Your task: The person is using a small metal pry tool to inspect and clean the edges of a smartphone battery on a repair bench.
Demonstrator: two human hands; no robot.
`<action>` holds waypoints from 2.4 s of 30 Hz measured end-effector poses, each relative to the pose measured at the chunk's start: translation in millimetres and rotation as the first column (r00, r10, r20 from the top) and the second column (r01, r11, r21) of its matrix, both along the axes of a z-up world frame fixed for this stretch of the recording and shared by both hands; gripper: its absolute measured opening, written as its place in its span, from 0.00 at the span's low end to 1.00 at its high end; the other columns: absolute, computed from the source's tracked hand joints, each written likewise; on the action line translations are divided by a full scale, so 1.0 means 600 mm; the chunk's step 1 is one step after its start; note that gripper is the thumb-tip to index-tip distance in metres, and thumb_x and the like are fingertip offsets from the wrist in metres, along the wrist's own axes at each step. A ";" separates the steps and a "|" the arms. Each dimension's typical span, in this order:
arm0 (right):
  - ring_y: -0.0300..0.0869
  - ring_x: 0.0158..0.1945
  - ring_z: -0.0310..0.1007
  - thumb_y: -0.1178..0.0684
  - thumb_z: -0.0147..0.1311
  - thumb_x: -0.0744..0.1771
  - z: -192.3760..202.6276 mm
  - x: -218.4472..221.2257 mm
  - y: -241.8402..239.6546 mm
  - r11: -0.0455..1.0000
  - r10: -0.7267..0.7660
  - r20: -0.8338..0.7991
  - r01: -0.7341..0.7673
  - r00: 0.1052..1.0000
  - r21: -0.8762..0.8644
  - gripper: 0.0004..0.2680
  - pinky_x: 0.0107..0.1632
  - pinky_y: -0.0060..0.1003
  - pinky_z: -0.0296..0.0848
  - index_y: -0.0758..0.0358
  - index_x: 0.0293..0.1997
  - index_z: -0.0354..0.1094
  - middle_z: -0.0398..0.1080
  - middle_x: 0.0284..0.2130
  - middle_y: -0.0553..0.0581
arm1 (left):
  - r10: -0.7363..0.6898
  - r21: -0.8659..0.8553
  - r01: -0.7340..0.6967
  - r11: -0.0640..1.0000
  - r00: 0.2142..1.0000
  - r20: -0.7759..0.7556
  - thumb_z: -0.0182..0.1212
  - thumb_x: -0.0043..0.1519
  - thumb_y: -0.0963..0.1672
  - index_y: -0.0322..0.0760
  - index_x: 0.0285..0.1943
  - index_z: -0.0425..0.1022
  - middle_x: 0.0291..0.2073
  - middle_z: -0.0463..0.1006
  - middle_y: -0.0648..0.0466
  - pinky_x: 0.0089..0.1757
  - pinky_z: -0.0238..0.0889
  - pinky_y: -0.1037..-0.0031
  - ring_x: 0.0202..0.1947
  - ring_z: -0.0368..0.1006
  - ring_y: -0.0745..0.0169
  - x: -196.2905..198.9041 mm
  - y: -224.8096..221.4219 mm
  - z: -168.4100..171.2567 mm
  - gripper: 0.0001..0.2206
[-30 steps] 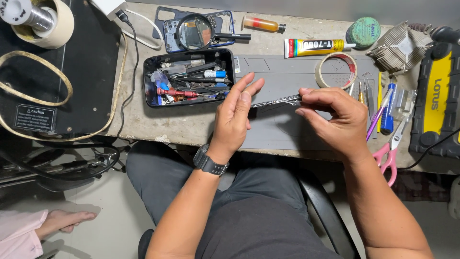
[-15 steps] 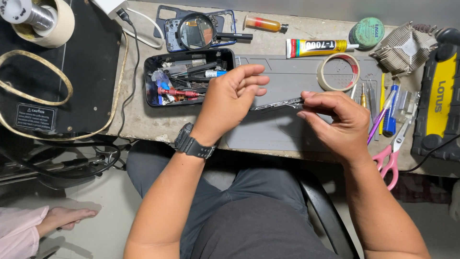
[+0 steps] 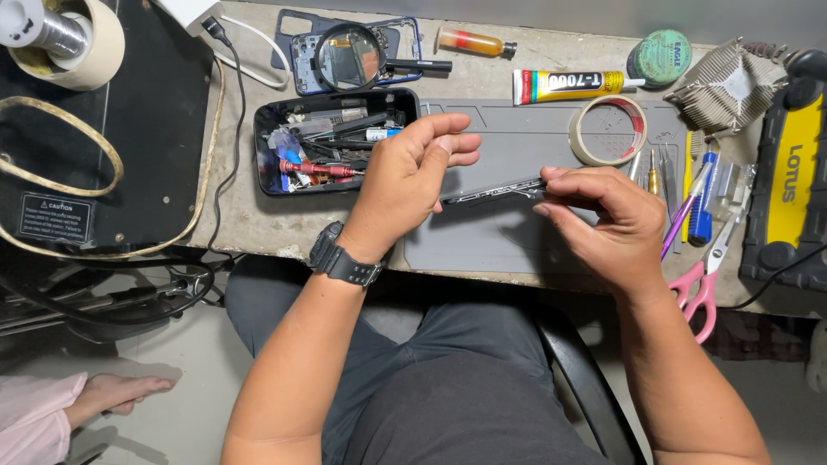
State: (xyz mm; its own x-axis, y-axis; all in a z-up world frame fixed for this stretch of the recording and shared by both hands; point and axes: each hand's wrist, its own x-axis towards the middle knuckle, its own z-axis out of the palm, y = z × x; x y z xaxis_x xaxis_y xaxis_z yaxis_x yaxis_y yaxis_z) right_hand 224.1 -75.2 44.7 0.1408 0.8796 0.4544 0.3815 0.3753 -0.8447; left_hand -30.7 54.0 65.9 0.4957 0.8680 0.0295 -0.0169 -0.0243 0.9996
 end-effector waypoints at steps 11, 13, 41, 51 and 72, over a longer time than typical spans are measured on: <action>0.65 0.58 0.88 0.75 0.74 0.66 0.000 0.000 0.000 1.000 0.001 0.011 -0.001 1.000 0.005 0.10 0.50 0.48 0.89 0.81 0.50 0.80 0.82 0.48 0.77 | -0.065 -0.384 0.191 0.903 0.946 0.317 0.45 0.78 0.59 0.18 0.76 0.71 0.65 0.84 0.24 0.28 0.81 0.82 0.62 0.86 0.33 -0.012 0.006 0.012 0.38; 0.65 0.57 0.88 0.75 0.74 0.67 0.002 0.000 0.000 1.000 0.002 0.012 -0.002 1.000 0.002 0.10 0.51 0.48 0.88 0.81 0.50 0.80 0.82 0.47 0.78 | -0.063 -0.435 0.225 0.872 0.933 0.354 0.45 0.77 0.61 0.20 0.75 0.73 0.64 0.85 0.26 0.27 0.81 0.81 0.61 0.87 0.35 -0.014 0.008 0.009 0.39; 0.65 0.54 0.89 0.75 0.75 0.63 0.010 -0.015 -0.064 0.998 -0.034 0.045 0.036 0.998 -0.044 0.10 0.51 0.50 0.89 0.80 0.47 0.81 0.82 0.41 0.73 | 0.300 0.654 -0.195 0.731 0.952 -0.051 0.71 0.73 0.38 0.34 0.54 0.89 0.48 0.91 0.47 0.51 0.85 0.56 0.54 0.89 0.40 -0.029 -0.166 -0.097 0.05; 0.64 0.54 0.89 0.76 0.75 0.64 0.033 -0.018 -0.038 0.999 0.002 0.070 0.002 0.998 -0.045 0.10 0.52 0.51 0.89 0.79 0.47 0.82 0.84 0.43 0.73 | 0.318 0.612 -0.173 0.772 0.938 -0.136 0.68 0.75 0.40 0.35 0.54 0.87 0.45 0.90 0.47 0.45 0.85 0.55 0.48 0.88 0.38 -0.034 -0.133 -0.081 0.04; 0.65 0.56 0.89 0.75 0.73 0.68 0.055 -0.042 -0.034 0.997 -0.045 0.131 0.052 0.990 -0.055 0.08 0.51 0.48 0.90 0.76 0.49 0.83 0.84 0.45 0.73 | 0.273 0.236 -0.235 0.943 0.951 -0.143 0.67 0.74 0.41 0.34 0.56 0.87 0.46 0.89 0.45 0.36 0.87 0.67 0.45 0.89 0.38 0.023 -0.126 -0.057 0.07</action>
